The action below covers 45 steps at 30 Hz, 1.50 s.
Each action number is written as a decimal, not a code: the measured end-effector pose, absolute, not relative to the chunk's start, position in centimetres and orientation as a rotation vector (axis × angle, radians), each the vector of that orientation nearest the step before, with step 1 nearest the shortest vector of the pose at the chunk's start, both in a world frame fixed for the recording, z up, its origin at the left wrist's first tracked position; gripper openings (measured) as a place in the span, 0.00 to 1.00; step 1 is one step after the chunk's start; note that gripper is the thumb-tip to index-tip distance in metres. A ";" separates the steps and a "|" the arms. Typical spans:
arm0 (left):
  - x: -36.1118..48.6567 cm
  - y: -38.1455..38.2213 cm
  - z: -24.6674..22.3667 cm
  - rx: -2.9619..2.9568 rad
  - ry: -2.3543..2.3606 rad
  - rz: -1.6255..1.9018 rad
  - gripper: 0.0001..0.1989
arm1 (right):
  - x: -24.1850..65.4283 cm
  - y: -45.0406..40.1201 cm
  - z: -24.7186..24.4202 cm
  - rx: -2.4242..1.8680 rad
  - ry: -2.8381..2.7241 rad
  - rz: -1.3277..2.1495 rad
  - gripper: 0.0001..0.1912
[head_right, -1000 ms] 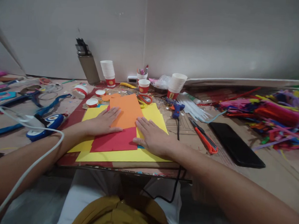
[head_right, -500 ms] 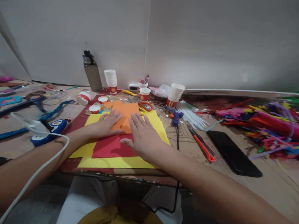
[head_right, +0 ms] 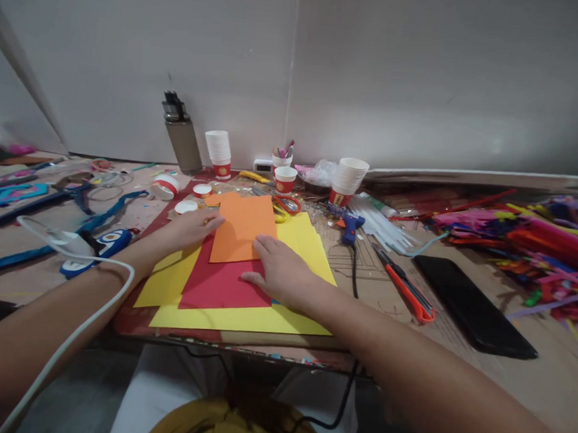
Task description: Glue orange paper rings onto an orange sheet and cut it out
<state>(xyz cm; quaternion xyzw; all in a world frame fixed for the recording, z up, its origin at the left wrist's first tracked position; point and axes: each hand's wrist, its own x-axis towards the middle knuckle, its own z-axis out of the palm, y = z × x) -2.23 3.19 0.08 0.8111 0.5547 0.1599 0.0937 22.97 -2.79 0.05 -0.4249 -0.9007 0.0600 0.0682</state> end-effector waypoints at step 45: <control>0.2 2.0 2.1 1.377 0.906 1.643 0.18 | 26.3 1.7 1.7 -1.013 -1.419 0.549 0.11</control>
